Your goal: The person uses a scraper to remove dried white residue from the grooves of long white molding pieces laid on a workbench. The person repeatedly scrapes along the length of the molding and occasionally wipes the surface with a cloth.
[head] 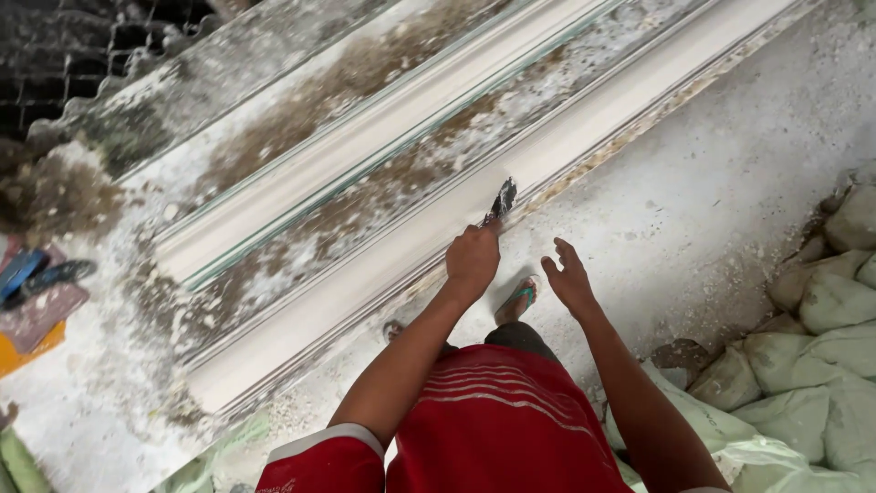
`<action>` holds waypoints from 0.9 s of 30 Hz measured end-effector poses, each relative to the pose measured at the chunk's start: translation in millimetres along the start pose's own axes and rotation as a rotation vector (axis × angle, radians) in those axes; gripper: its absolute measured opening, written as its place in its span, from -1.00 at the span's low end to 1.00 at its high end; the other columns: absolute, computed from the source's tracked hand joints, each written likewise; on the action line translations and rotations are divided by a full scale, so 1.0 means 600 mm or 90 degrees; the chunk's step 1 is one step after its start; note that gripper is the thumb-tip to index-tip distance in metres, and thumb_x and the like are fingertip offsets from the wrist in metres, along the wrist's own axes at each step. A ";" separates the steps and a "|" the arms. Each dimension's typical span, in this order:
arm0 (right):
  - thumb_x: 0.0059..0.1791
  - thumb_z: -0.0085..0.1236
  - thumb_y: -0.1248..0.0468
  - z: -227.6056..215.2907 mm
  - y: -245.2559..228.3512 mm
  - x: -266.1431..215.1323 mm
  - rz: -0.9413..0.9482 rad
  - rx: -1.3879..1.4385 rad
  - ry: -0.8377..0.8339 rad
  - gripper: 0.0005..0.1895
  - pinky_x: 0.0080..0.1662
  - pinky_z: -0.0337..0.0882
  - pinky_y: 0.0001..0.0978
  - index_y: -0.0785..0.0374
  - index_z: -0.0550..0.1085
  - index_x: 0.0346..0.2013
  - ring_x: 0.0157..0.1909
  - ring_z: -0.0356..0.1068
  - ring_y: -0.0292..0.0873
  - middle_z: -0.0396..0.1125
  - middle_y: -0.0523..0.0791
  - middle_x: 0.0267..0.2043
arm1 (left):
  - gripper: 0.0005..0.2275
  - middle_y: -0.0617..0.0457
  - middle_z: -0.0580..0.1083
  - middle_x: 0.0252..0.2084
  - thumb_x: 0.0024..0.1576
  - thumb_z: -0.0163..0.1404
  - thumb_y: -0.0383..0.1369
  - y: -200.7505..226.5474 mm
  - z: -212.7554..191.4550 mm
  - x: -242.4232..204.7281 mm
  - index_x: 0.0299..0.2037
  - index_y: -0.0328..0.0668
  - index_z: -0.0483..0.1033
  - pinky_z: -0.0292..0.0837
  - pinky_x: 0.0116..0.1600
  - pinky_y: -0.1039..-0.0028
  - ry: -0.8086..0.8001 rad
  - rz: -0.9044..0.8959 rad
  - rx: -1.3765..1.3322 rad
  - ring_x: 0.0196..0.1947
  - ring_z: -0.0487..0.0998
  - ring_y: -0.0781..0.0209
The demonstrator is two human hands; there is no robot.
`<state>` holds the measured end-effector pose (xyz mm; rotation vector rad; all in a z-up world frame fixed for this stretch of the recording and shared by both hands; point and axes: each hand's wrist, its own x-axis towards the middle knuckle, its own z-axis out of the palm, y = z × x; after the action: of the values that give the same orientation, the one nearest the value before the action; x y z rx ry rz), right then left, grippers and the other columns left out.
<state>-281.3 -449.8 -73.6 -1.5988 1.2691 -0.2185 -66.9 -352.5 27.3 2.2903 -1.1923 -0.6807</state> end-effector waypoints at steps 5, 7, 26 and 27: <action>0.06 0.10 0.16 -0.107 0.100 0.109 -0.012 0.035 0.023 -0.36 0.33 0.26 -0.13 0.24 0.21 0.41 0.44 0.19 0.08 0.18 0.08 0.43 | -0.79 -0.31 0.55 -0.17 0.20 -0.16 -0.40 0.113 0.093 0.131 -0.15 -0.19 0.59 0.56 -0.14 -0.03 -0.023 -0.017 0.058 -0.23 0.62 -0.32; 0.08 0.11 0.17 -0.175 0.123 0.151 -0.081 0.050 0.032 -0.40 0.34 0.28 -0.16 0.27 0.25 0.39 0.43 0.24 0.05 0.24 0.08 0.40 | -0.78 -0.30 0.56 -0.16 0.22 -0.16 -0.39 0.167 0.137 0.191 -0.19 -0.20 0.59 0.57 -0.13 -0.02 -0.026 -0.028 0.067 -0.21 0.63 -0.32; 0.10 0.02 0.15 -0.757 0.128 0.444 0.053 0.087 0.041 -0.44 0.08 0.39 -0.30 0.20 0.26 0.39 0.10 0.38 -0.16 0.39 -0.09 0.21 | -0.77 -0.26 0.58 -0.21 0.19 -0.17 -0.41 0.670 0.478 0.720 -0.10 -0.12 0.58 0.57 -0.14 -0.01 -0.004 0.030 0.027 -0.21 0.64 -0.30; 0.12 0.01 0.16 -0.783 0.145 0.478 0.014 0.078 0.034 -0.46 0.12 0.39 -0.32 0.23 0.26 0.38 0.15 0.40 -0.18 0.40 -0.09 0.21 | -0.77 -0.26 0.58 -0.22 0.18 -0.17 -0.41 0.701 0.502 0.755 -0.09 -0.14 0.57 0.58 -0.15 0.00 0.001 0.043 0.034 -0.22 0.64 -0.30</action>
<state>-527.2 -949.5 -54.1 -1.4828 1.2894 -0.3205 -281.9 -1001.9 -45.3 2.2825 -1.2951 -0.6291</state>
